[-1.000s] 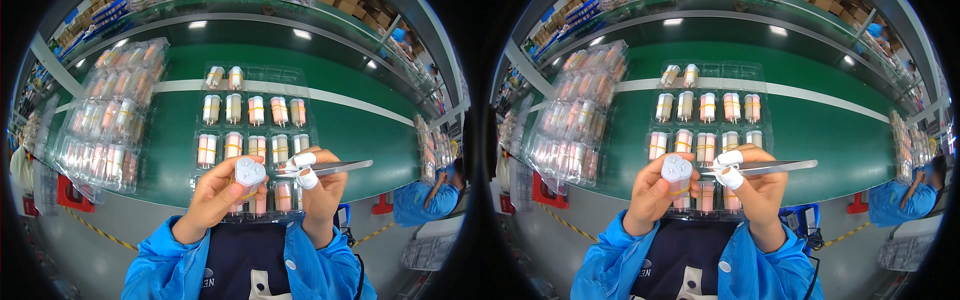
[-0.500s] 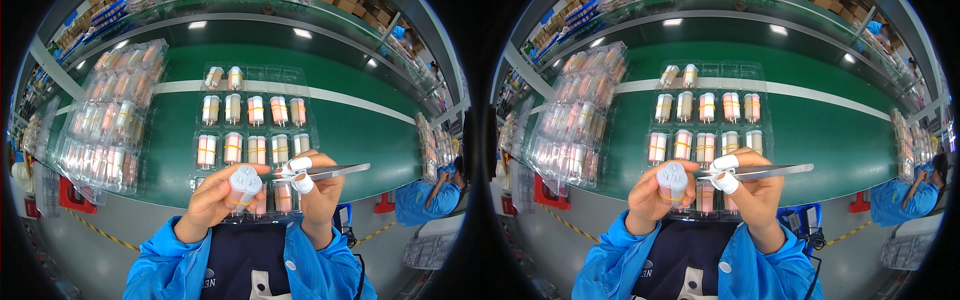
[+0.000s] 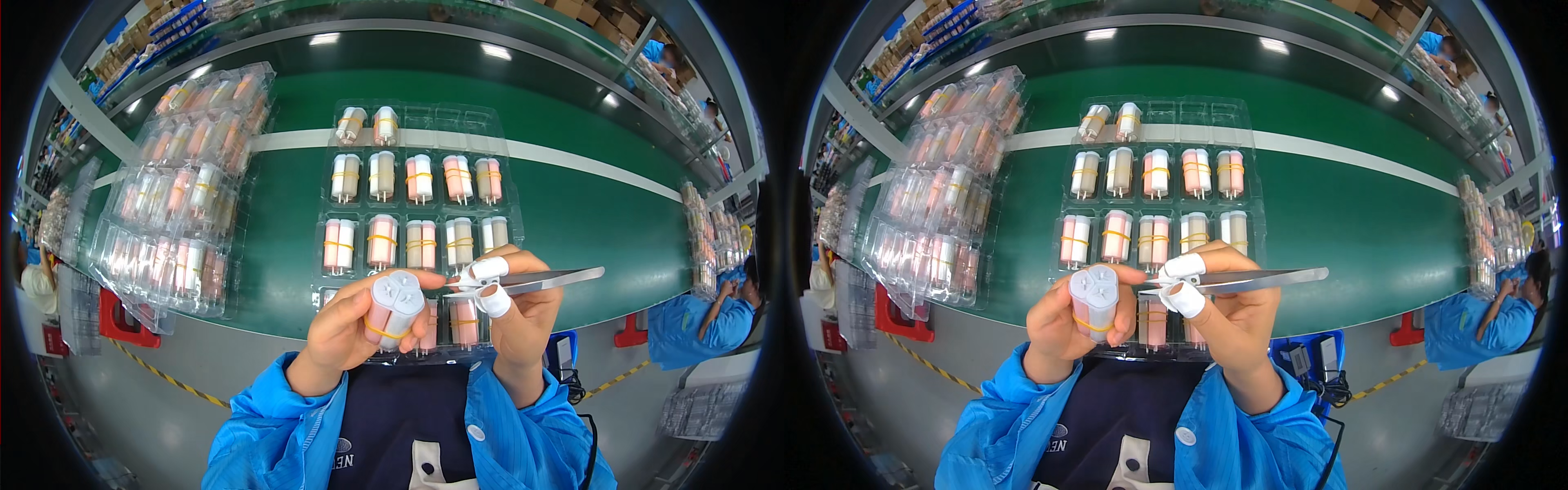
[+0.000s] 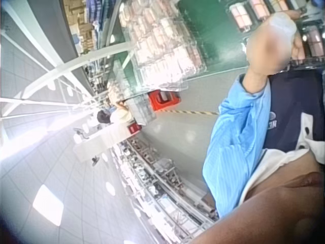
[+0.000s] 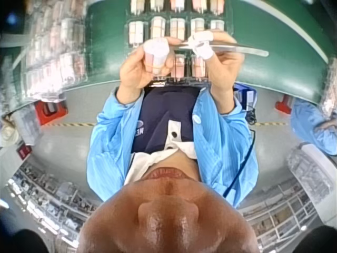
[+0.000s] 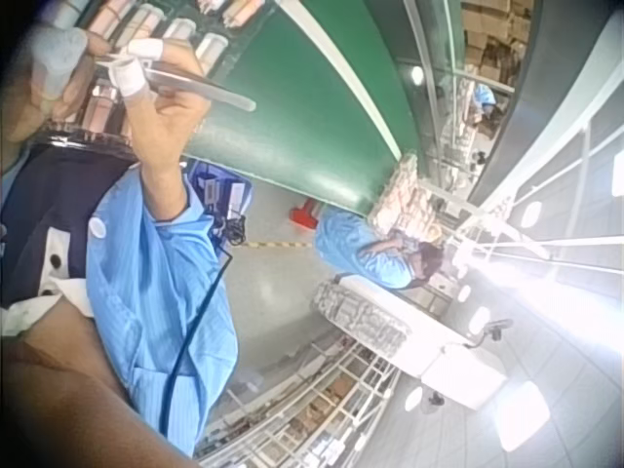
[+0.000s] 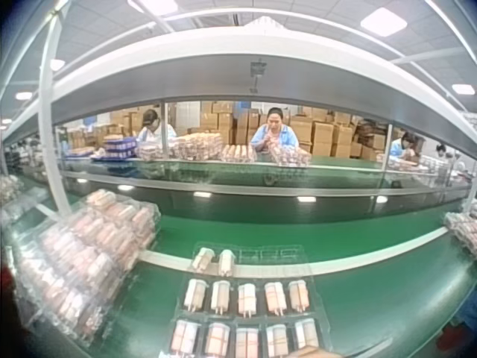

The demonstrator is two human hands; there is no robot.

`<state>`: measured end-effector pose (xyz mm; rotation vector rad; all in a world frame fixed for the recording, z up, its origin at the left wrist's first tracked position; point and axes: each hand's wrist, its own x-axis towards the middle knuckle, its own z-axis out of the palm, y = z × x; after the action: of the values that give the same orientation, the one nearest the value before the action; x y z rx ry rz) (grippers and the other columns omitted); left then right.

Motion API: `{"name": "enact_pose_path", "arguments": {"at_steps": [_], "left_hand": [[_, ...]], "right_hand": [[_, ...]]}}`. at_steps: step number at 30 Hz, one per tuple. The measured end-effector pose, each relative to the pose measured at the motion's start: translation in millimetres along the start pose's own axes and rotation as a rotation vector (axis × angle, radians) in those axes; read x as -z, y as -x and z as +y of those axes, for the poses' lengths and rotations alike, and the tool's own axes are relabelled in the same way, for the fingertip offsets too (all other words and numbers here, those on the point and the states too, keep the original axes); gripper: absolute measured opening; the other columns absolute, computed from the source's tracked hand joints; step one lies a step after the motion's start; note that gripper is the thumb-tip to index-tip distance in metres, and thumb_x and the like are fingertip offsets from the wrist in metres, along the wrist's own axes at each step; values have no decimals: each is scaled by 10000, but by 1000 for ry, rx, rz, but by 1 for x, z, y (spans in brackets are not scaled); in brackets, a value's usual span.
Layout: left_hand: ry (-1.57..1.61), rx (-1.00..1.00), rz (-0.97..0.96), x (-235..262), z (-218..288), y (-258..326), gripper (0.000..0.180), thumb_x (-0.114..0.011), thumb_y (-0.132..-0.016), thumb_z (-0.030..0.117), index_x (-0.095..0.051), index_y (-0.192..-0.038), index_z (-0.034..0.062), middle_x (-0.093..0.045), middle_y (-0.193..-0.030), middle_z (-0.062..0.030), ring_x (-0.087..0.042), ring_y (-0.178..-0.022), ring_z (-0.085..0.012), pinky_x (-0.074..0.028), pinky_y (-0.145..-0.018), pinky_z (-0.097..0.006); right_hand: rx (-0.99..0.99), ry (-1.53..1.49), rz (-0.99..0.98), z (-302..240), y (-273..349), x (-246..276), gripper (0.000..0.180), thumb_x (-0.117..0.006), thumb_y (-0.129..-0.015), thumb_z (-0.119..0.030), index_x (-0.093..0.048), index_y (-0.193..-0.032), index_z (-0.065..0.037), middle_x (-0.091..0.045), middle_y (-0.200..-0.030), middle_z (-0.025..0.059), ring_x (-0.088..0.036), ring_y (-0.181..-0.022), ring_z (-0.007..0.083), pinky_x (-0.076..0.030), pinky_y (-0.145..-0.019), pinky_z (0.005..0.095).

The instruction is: The person uses tweezers to manipulate small white components inside cylindrical objects wrapped in rubber bands. They repeatedly pick up a cylinder, insert the tweezers into the top opening, and adjust the internal parts before placing the item back into a clear plastic tray. The process is repeated for multiple units on a green assembly table.

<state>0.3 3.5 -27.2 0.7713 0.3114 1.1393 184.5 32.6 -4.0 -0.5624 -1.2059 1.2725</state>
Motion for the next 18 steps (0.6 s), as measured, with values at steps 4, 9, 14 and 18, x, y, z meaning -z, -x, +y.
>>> {"name": "enact_pose_path", "arguments": {"at_steps": [4, 9, 14, 18], "left_hand": [[75, 3, -12, 0, -1, 0, 675, -283, -952, 438, -376, -1277, -146, -565, -805, -148, -535, -619, -159, -439, -577, -278], [178, 34, -61, 5, -1, 1, 680, -340, -934, 449, -397, -1270, -139, -578, -804, -147, -549, -657, -157, -443, -609, -274], [-13, 43, -51, 4, 4, 0, 708, -411, -890, 467, -425, -1238, -149, -582, -798, -152, -551, -671, -176, -437, -600, -280], [-30, 56, -29, 4, 4, 0, 713, -461, -862, 468, -439, -1223, -147, -586, -815, -157, -553, -691, -187, -438, -601, -285]], "right_hand": [[3, 9, -4, 1, 0, 0, 187, -667, -773, 33, -606, -949, 41, -612, -908, 124, -619, -841, 181, -496, -744, 276], [-19, -17, 28, -1, 0, -2, 179, -661, -778, 39, -605, -948, 43, -612, -900, 117, -624, -832, 177, -504, -725, 270], [-9, 16, 77, 1, 0, 7, 167, -643, -786, 50, -601, -947, 50, -615, -894, 114, -632, -830, 176, -515, -724, 275], [53, 70, 125, 3, -3, 22, 169, -624, -794, 46, -590, -959, 56, -615, -903, 122, -639, -824, 186, -529, -741, 293]]}}
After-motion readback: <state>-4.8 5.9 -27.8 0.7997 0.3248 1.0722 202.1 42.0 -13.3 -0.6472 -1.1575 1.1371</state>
